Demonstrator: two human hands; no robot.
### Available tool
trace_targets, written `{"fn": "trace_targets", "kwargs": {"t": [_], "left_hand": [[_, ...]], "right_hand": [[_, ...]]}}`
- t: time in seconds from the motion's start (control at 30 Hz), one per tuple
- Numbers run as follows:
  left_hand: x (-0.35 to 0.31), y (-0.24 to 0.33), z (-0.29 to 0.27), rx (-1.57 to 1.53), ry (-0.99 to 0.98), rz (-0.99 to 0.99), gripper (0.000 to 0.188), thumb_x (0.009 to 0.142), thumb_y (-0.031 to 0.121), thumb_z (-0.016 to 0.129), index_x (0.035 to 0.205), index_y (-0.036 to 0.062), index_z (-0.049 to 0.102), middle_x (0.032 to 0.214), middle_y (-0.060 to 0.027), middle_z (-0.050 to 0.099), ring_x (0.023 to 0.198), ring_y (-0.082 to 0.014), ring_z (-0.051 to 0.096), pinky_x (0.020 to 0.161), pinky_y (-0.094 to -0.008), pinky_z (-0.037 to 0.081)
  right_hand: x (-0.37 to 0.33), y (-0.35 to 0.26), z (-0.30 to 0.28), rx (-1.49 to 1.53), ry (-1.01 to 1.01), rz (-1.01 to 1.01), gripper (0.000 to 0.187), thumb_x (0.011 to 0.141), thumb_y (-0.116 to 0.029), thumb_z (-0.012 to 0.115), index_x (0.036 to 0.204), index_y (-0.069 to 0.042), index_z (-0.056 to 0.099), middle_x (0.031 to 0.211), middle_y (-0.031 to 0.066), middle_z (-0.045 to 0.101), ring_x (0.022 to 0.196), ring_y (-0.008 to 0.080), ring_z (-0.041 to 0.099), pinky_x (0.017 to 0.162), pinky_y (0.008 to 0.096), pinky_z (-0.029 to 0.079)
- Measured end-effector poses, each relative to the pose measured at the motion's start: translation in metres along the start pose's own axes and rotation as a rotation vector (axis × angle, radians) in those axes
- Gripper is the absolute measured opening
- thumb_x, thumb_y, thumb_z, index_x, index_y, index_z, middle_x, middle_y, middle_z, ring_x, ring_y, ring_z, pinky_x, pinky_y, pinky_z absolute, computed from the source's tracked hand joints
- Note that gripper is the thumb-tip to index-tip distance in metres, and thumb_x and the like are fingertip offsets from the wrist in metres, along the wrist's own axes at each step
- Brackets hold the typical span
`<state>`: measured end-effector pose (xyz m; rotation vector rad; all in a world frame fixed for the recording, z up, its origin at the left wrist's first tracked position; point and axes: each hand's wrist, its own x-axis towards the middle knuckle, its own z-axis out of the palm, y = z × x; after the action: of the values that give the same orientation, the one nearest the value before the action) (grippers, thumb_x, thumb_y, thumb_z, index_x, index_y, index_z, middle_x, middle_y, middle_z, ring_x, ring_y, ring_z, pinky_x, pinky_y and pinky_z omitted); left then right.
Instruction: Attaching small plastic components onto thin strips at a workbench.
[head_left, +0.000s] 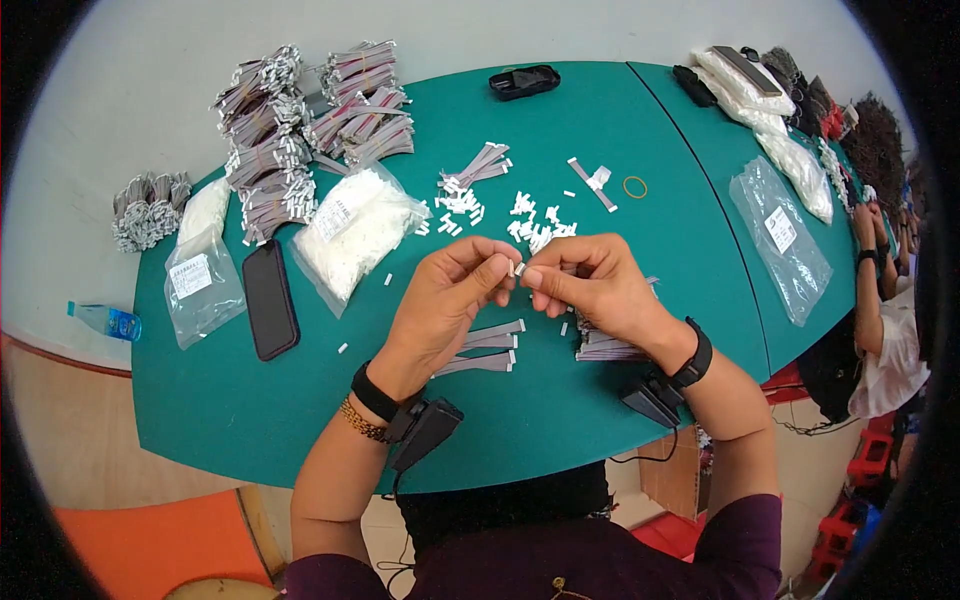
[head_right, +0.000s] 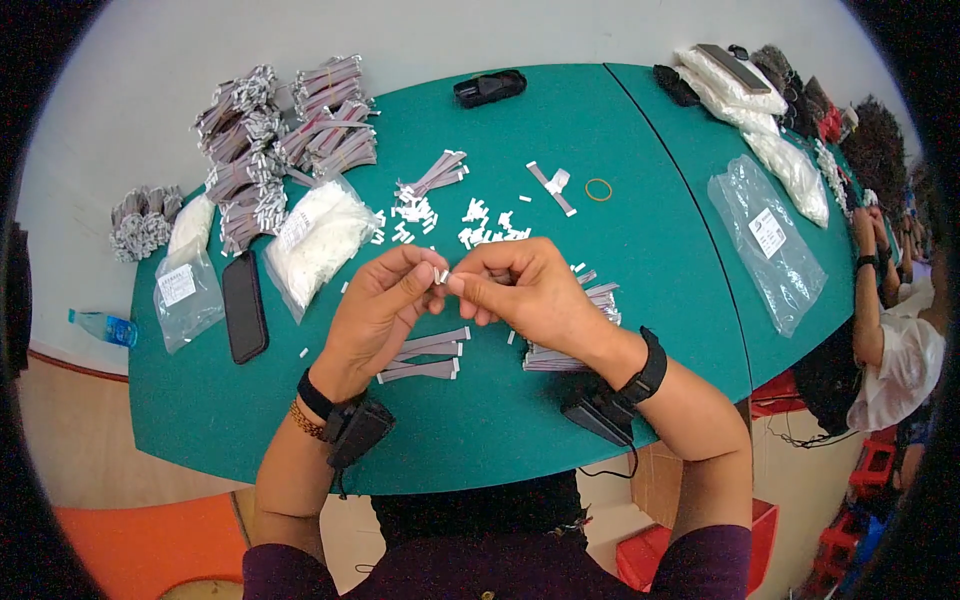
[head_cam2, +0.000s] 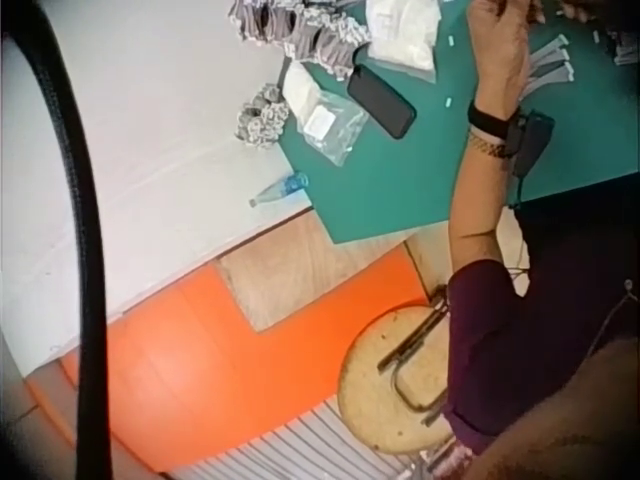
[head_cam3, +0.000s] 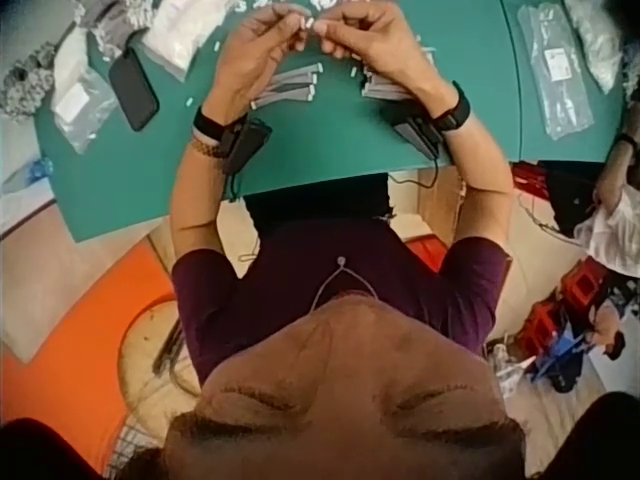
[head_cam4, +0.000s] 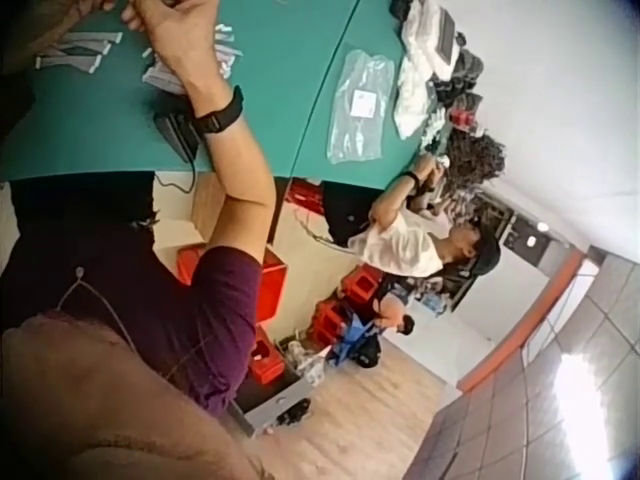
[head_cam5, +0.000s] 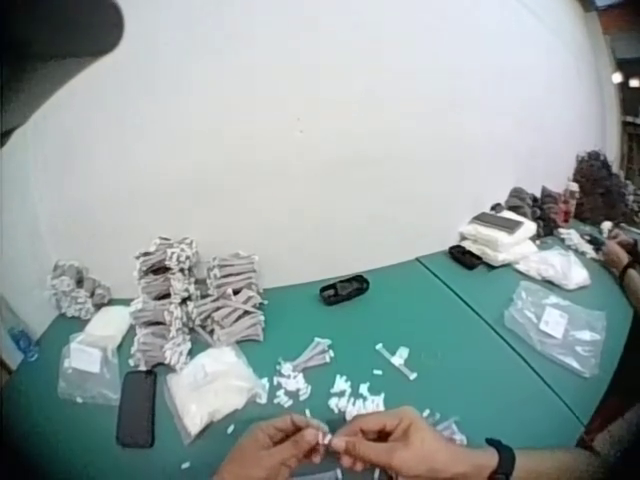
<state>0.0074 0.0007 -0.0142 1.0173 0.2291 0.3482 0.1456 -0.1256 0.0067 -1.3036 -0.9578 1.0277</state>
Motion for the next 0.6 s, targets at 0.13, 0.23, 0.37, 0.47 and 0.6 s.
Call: {"fn": "trace_targets", "kwargs": {"t": [0.13,0.23,0.37,0.47,0.6], "left_hand": [[-0.0008,0.0022,0.0012,0.016,0.009,-0.01,0.018,0.087,0.011,0.056,0.099,-0.0017,0.059,0.08,-0.0023,0.057,0.072,-0.0083,0.051,0.066,-0.0213,0.042],[0.0004,0.0026,-0.0001,0.041,-0.016,0.009,0.017,0.087,0.011,0.056,0.097,-0.0019,0.06,0.081,-0.0024,0.058,0.071,-0.008,0.05,0.065,-0.0212,0.042],[-0.0009,0.0032,0.0034,0.055,0.003,0.01,0.017,0.087,0.011,0.057,0.096,-0.0021,0.061,0.081,-0.0024,0.058,0.07,-0.0078,0.05,0.064,-0.0211,0.042],[-0.0012,0.003,0.0035,0.061,0.004,0.011,0.017,0.087,0.011,0.056,0.097,-0.0022,0.061,0.082,-0.0024,0.058,0.069,-0.0078,0.05,0.064,-0.0212,0.042],[-0.0016,0.0029,0.0044,0.067,0.004,0.008,0.017,0.087,0.011,0.056,0.097,-0.0021,0.061,0.082,-0.0023,0.058,0.069,-0.0078,0.05,0.064,-0.0211,0.042]], "right_hand": [[-0.0006,-0.001,0.0013,-0.012,-0.023,0.015,0.013,0.085,-0.012,0.06,0.082,0.0,0.063,0.065,0.0023,0.06,0.056,0.0053,0.055,0.05,0.0172,0.044],[-0.0004,-0.0007,0.0,-0.017,-0.029,0.011,0.013,0.085,-0.013,0.06,0.082,0.0,0.063,0.065,0.0022,0.06,0.056,0.0052,0.054,0.05,0.017,0.043],[-0.002,-0.0017,0.0015,-0.019,-0.034,0.016,0.013,0.085,-0.013,0.06,0.083,0.0,0.064,0.065,0.002,0.06,0.055,0.0051,0.054,0.049,0.017,0.043],[-0.0018,-0.0015,0.0024,-0.011,-0.034,0.013,0.013,0.085,-0.013,0.059,0.083,0.0,0.064,0.064,0.0019,0.06,0.055,0.005,0.054,0.049,0.017,0.043],[-0.0023,-0.0018,0.0028,-0.003,-0.036,0.018,0.013,0.085,-0.012,0.059,0.083,0.0,0.064,0.064,0.0018,0.06,0.055,0.005,0.054,0.049,0.017,0.043]]}}
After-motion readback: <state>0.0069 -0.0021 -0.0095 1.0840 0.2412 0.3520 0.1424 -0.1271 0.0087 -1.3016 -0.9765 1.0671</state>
